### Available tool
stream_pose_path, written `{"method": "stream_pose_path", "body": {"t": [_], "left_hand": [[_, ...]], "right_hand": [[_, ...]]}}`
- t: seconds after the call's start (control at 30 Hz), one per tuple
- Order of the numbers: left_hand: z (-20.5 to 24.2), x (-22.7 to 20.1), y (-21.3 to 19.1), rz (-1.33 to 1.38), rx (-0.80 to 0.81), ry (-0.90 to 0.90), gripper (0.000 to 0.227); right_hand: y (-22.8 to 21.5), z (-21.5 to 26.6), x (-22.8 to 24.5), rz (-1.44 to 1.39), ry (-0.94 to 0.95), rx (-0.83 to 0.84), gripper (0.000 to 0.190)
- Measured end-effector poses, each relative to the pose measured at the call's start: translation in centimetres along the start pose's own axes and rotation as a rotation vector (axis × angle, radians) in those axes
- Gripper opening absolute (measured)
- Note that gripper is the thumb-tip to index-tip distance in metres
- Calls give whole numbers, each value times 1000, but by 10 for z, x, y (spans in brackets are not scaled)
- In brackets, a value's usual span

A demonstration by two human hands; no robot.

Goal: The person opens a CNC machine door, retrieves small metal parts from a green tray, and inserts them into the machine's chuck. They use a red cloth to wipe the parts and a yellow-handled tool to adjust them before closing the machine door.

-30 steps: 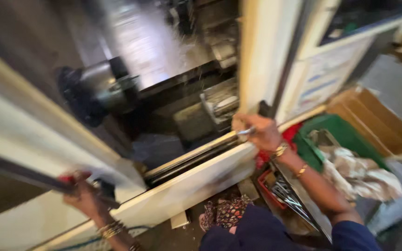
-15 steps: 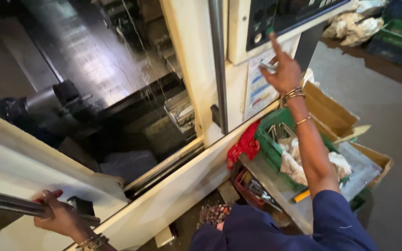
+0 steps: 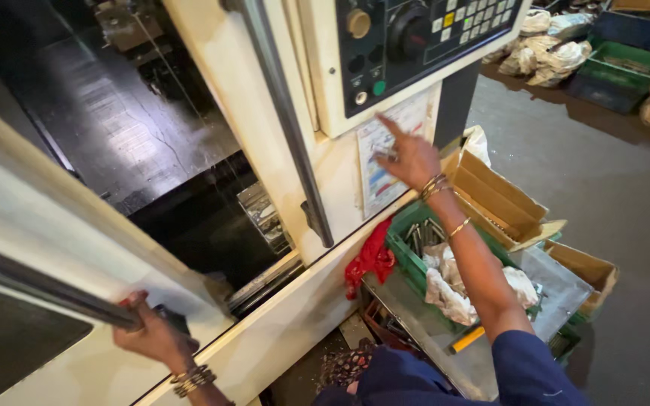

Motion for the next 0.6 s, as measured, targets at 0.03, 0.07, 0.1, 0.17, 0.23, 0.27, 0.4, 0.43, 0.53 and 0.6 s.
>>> {"method": "stream_pose_path", "body": {"t": [0.03, 0.07, 0.1, 0.17, 0.23, 0.27, 0.4, 0.43, 0.53, 0.6], "left_hand": [[5, 2, 10, -10, 3, -41, 18], [10, 5, 20, -19, 6, -82, 18], [17, 9, 30, -27, 6, -125, 19], [29, 10, 52, -2, 37, -160, 19], [39, 7, 72, -19, 69, -156, 20], [43, 4, 83, -49, 88, -135, 22], [66, 20, 117, -76, 129, -238, 22], [69, 18, 125, -80, 139, -172, 23], [82, 13, 154, -90, 171, 21, 24], [91, 8, 172, -106, 190, 149, 25]], "right_hand": [[17, 10, -5, 19, 13, 66, 93], [37, 23, -10, 94, 43, 120, 81], [60, 40, -14, 173, 70, 174, 71], [97, 82, -16, 63, 10, 217, 46], [133, 125, -25, -1, -13, 322, 43], [143, 143, -31, -44, -54, 338, 43], [155, 204, -121, 10, 159, 381, 52], [143, 218, -149, 71, 206, 290, 55], [99, 272, -245, 123, 431, 196, 53], [58, 317, -305, 263, 626, 192, 71]]}}
Point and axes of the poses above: each hand's wrist, its own z-axis away from the middle knuckle, its own y-axis out of the palm, x = y × z, the point moved 10 cm from there along -z, towards the middle knuckle, and after that the axes turned 4 degrees about z, right-handed, at the moved point
